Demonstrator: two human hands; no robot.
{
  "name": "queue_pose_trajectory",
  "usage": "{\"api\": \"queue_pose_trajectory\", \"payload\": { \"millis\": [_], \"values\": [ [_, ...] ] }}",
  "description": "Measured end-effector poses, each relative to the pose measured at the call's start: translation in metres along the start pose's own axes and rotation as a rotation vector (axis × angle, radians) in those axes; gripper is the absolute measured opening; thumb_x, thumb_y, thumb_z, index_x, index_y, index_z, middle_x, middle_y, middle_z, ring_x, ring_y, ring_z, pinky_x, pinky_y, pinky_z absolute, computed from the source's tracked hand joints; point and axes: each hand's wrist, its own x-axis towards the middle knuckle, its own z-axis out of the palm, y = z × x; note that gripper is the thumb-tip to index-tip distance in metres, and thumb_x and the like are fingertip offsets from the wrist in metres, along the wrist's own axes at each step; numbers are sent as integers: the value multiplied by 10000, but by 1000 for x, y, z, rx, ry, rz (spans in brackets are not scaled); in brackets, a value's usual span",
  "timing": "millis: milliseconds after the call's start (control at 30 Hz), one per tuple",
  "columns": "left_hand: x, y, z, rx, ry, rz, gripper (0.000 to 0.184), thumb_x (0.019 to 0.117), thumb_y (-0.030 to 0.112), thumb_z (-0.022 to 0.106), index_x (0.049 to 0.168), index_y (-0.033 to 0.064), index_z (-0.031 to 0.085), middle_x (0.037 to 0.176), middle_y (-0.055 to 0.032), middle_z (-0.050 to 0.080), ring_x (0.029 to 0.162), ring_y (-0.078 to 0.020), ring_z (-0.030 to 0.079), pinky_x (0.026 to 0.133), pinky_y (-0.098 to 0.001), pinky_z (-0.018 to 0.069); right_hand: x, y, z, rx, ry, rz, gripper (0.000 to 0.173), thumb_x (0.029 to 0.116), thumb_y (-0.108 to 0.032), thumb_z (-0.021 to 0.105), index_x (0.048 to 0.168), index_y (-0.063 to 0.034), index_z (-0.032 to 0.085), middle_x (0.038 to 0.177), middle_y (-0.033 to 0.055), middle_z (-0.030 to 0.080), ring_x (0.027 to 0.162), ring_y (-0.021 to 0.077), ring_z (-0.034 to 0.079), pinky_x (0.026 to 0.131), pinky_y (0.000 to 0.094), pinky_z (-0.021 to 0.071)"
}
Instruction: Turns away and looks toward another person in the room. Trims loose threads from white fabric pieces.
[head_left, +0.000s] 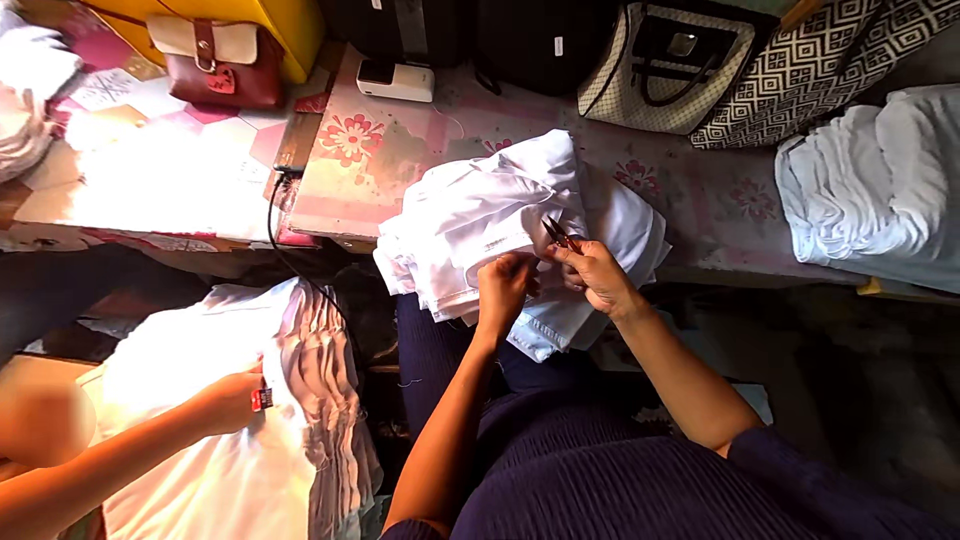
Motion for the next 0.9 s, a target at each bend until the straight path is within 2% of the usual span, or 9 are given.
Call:
{"api": "queue_pose_trajectory", "payload": {
  "millis": [67, 133, 267, 333, 633, 900],
  "values": [
    [-6, 0, -6, -86, -34, -75, 130, 1007, 27, 609, 982, -62, 699, 715, -57, 713, 571, -96, 690, 587, -260, 620, -5, -3, -9, -84, -42, -38, 304, 1095, -274, 482, 1038, -58, 689, 551, -111, 365, 437, -10, 314, 439, 160, 305],
    [-13, 0, -11, -170, -37, -144, 131, 1012, 20, 596, 975, -64, 690, 709, -57, 716, 560, -106, 691, 573, -265, 620, -14, -10, -14, -163, -64, -20, 425, 1120, -358, 370, 1001, -90, 678, 548, -119, 342, 439, -10, 295, 439, 164, 286],
    [-21, 3, -14, -241, -33, -190, 141, 1028, 17, 567, 949, -56, 660, 661, -53, 707, 526, -119, 688, 541, -268, 614, -33, -18, -15, -297, -124, 54, 383, 1103, -259, 465, 943, -40, 734, 532, -124, 365, 436, -25, 286, 433, 162, 254],
    [-22, 1, -13, -253, -33, -184, 137, 1027, 13, 564, 951, -54, 656, 661, -53, 708, 531, -123, 692, 548, -269, 617, -32, -15, -10, -362, -114, 94, 382, 1101, -255, 483, 916, -39, 738, 530, -120, 375, 445, -23, 300, 450, 168, 268],
    [-22, 0, -11, -271, -23, -172, 127, 1025, -1, 558, 963, -59, 652, 667, -59, 711, 545, -131, 702, 569, -275, 626, -20, 4, 3, -333, 32, 14, 360, 1097, -243, 497, 923, -24, 723, 547, -96, 391, 457, -6, 325, 459, 174, 285],
    [-22, -3, -10, -274, -32, -175, 132, 1023, -5, 559, 969, -63, 665, 673, -61, 716, 556, -132, 708, 582, -277, 630, -21, 3, 4, -311, -2, 25, 381, 1106, -243, 472, 924, -21, 723, 551, -98, 378, 457, -4, 316, 459, 173, 282]
  ]
}}
